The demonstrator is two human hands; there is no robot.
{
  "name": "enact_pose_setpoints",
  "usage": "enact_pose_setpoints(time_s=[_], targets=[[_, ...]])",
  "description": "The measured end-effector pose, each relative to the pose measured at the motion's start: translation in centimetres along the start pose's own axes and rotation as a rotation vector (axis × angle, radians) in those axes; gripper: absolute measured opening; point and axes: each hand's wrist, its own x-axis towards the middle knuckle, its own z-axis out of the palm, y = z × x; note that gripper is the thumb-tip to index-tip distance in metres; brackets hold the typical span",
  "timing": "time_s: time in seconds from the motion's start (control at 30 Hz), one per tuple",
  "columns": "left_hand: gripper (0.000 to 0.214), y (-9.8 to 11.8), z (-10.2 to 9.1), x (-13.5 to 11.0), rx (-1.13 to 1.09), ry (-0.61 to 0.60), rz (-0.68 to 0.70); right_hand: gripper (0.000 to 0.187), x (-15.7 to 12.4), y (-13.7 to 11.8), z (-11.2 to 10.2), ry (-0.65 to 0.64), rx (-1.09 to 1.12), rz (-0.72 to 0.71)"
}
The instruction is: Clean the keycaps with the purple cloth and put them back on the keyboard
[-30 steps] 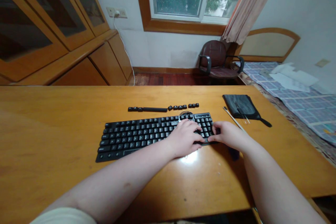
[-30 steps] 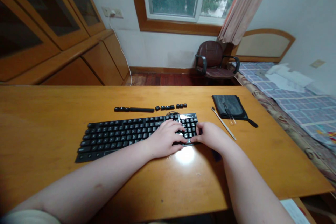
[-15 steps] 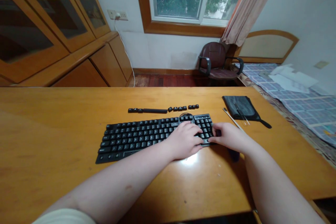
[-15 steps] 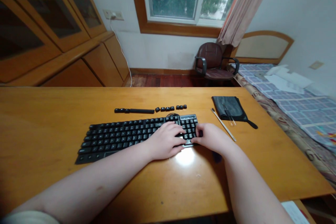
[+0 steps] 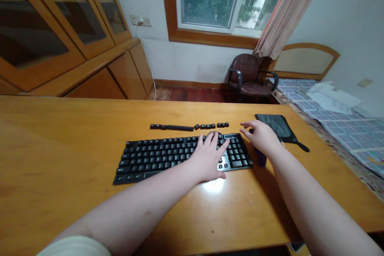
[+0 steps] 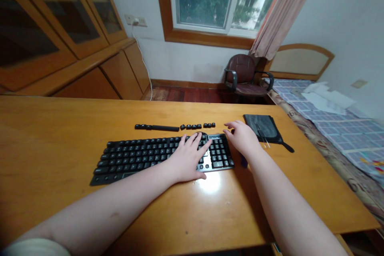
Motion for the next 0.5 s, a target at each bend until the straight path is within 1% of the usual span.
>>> enact_pose_setpoints(time_s=[0.1, 0.17, 0.23, 0.3, 0.37, 0.43, 0.5], targets=[[0.109, 0.0, -0.4, 0.1, -0.028, 0.008, 0.022, 0.034, 3.4, 0.0, 0.9, -0.119, -0.007, 0.017], [0.099, 0.1, -0.6, 0.0, -0.057, 0.028, 0.046, 0.037, 5.2, 0.0, 1.9, -0.21, -0.004, 0.031], [0.086, 0.2, -0.7, 0.0, -0.081, 0.068, 0.093, 0.037, 6.5, 0.0, 2.9, -0.27, -0.005, 0.023], [0.073, 0.3, -0.8, 0.0, -0.109, 0.119, 0.141, 0.034, 7.2, -0.1, 3.8, -0.3, -0.005, 0.007], [0.062, 0.2, -0.8, 0.0, -0.155, 0.173, 0.162, 0.025, 7.4, -0.2, 4.2, -0.317, -0.008, 0.001], [0.05, 0.1, -0.8, 0.1, -0.227, 0.231, 0.146, 0.018, 7.3, -0.3, 4.0, -0.312, -0.015, 0.011], [0.037, 0.0, -0.8, 0.3, -0.359, 0.288, 0.107, 0.016, 6.7, -0.5, 3.0, -0.285, -0.027, 0.03]])
